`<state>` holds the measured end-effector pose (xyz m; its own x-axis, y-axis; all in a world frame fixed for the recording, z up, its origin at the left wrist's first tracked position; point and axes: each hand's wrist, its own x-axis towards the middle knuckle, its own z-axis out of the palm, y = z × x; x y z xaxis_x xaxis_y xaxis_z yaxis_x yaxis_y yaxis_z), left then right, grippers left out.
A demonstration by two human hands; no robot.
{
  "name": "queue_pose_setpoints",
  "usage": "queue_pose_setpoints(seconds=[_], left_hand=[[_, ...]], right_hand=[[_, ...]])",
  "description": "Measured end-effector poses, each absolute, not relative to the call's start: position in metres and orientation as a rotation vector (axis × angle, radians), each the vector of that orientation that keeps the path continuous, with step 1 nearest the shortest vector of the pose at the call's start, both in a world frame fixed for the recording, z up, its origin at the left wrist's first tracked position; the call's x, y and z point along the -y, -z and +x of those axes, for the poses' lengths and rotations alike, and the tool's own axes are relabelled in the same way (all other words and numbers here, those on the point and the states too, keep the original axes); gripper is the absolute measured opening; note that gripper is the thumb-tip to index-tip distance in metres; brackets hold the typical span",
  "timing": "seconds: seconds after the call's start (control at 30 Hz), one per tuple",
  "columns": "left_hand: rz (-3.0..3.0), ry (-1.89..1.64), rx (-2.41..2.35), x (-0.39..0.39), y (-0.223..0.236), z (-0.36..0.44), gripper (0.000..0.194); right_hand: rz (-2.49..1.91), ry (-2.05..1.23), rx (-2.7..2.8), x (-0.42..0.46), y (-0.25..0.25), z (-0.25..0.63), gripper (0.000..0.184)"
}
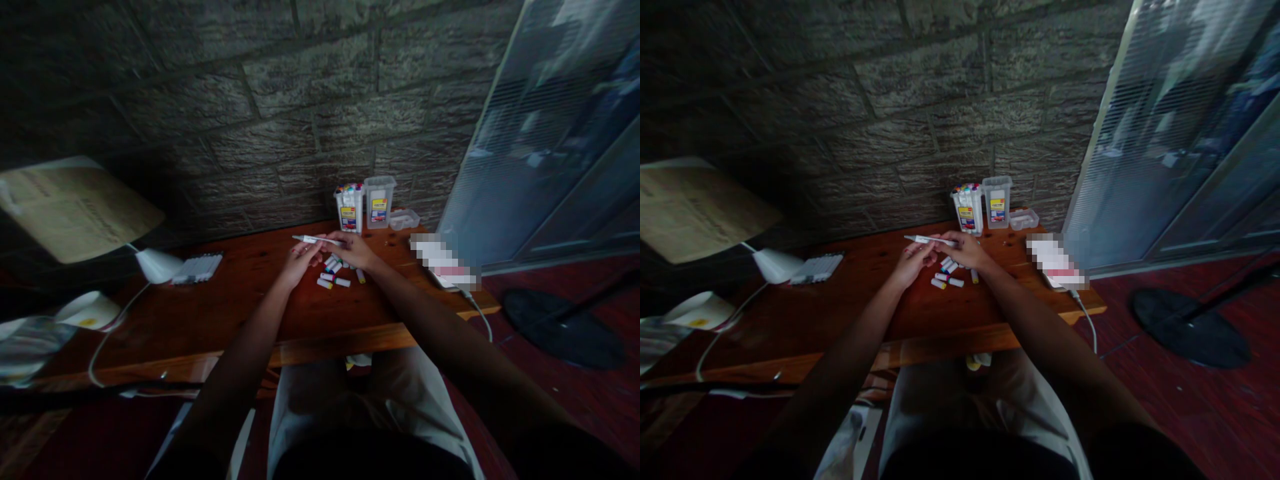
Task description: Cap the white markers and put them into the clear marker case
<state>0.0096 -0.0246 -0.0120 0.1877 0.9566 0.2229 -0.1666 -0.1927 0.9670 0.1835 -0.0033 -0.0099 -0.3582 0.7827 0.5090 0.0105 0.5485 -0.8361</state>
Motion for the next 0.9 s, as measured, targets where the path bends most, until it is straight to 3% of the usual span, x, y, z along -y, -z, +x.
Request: queue_pose_setpoints(seconds=[0.47,0.9], left_hand=[[1.232,-1.279,-0.859,0.025,0.005,0.013,0.057],[1.295,-1.183,-0.863,0.028,0.005,0.013,0.065]], right_hand=[[-0.617,-0.729,1.884,0.008,0.007,0.183,0.030],[-0.634,-0.781,1.900,0.018,-0.003,0.186,0.037]])
